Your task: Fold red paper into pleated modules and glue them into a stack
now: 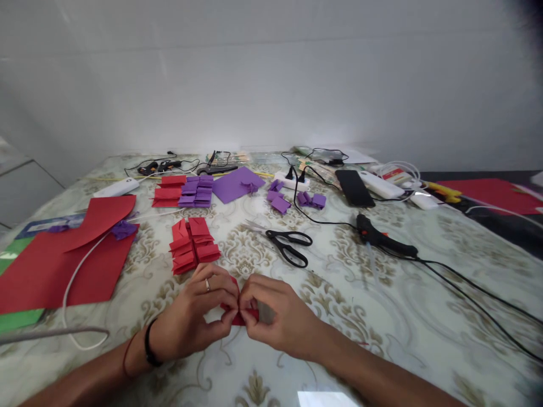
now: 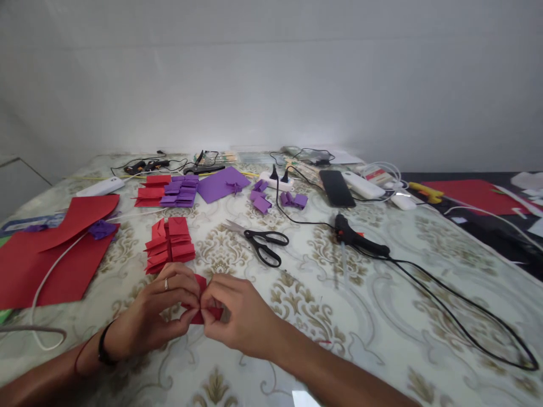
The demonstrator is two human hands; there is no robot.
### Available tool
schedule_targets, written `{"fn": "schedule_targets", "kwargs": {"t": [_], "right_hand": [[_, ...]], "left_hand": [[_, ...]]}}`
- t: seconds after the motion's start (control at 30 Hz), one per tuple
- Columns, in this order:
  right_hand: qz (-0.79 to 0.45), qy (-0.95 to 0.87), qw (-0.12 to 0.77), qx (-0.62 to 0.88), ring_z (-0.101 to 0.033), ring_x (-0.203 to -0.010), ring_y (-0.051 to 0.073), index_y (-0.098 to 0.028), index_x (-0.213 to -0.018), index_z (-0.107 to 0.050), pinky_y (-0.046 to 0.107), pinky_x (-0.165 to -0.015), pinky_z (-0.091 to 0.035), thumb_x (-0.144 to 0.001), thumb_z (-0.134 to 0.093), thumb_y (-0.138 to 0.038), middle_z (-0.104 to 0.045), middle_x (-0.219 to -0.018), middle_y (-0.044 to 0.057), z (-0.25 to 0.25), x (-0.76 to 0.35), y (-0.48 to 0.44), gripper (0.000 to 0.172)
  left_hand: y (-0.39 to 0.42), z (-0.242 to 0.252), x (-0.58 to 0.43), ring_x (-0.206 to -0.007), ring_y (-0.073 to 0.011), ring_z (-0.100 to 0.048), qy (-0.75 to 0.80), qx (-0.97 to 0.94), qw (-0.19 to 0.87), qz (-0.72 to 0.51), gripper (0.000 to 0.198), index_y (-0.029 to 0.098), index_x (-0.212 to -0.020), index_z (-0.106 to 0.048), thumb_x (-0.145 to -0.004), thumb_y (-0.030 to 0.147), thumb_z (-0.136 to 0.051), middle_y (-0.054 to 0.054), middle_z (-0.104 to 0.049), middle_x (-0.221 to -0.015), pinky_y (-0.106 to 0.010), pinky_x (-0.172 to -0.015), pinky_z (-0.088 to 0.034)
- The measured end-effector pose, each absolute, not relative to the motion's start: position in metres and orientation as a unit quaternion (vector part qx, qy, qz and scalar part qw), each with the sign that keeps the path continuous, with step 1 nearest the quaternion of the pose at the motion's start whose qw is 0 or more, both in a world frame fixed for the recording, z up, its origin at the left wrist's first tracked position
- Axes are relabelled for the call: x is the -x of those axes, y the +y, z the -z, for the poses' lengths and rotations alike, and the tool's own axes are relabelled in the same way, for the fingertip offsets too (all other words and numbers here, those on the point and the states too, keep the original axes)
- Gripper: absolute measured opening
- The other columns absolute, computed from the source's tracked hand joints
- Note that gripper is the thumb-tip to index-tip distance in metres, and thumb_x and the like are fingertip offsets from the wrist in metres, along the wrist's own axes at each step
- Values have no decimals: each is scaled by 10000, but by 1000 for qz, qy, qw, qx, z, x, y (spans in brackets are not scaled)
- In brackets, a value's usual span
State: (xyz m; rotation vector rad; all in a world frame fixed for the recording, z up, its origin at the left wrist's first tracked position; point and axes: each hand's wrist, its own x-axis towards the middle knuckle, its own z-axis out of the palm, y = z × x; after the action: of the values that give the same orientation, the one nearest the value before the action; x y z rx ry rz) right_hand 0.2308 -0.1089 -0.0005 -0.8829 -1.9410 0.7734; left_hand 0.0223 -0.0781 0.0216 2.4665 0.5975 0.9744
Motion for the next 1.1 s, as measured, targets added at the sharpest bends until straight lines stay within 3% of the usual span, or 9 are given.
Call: {"fn": "schedule_targets", "kwargs": {"t": [0.47,0.67,1.1], "right_hand": [[-289,-743,457,395,-543,-701,151,-220,-792,-551,270,-672,-441,-792,-588,-63,-561,-758,-14,-9,-239,-104,161],[-303,-754,445,377,-604,-808,178,-219,-900,-611,297,-756,-486,-822,-631,-108,-638,-872,26,-8,-234,-107,137],[-300,-768,437,359,-591,-712,149,-226,-817,-589,263,-682,-471,-768,-610,-56,-630,-796,-11,-1,-229,-110,178]], "left_hand": [[-67,-36,-12,-900,-206,-640,270,-872,146,-380,188,230,-863,-582,-890,46,-607,-7,-688,-863,-392,-860,-524],[-75,-26,-21,-957,-206,-632,237,-884,165,-367,210,232,-899,-629,-876,24,-646,0,-737,-889,-387,-906,-522],[-81,-21,-24,-996,-208,-609,234,-881,193,-364,222,227,-906,-626,-841,14,-626,-3,-714,-906,-376,-924,-514]]}}
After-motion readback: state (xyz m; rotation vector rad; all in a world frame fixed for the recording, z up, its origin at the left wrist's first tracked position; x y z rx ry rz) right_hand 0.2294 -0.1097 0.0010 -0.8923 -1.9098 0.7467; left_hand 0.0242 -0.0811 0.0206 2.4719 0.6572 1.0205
